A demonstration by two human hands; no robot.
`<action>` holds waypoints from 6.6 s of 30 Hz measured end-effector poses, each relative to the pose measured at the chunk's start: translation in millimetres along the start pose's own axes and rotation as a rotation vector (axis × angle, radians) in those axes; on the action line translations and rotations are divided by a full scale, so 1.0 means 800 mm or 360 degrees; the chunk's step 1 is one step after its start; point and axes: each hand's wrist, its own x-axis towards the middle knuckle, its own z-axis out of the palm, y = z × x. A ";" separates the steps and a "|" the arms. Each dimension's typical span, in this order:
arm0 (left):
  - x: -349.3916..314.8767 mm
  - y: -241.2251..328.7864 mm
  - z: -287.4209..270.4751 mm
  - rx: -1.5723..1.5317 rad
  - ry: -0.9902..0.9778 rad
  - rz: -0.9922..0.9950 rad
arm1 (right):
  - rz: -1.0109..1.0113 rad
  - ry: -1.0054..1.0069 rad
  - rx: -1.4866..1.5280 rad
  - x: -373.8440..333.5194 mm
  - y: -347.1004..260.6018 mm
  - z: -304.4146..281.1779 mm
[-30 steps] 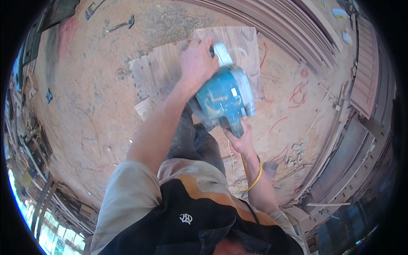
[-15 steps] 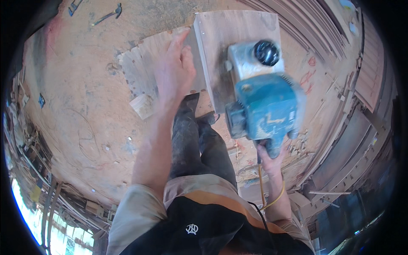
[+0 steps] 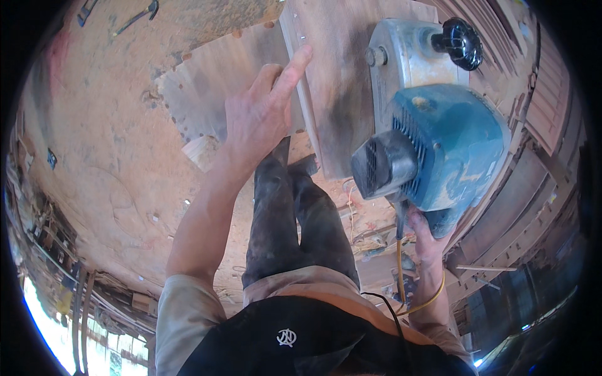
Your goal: The person applies glue in dots to a rectangular wood panel, then spreads the glue with their hand. Afterward, they use an electric sander to smooth the surface of the panel.
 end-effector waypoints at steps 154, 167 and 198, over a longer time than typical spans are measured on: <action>0.297 -1.090 -0.217 0.0745 -0.1384 -0.0015 | 0.1440 0.1550 0.0590 -0.209 -0.057 1.130; 0.301 -0.473 -0.455 -0.0869 -0.1365 -0.0487 | 0.0395 0.1751 -0.0626 -0.067 -0.167 0.609; 0.312 -0.351 -0.312 -0.0214 -0.1767 -0.0929 | -0.0162 0.1006 -0.0982 0.132 -0.083 0.334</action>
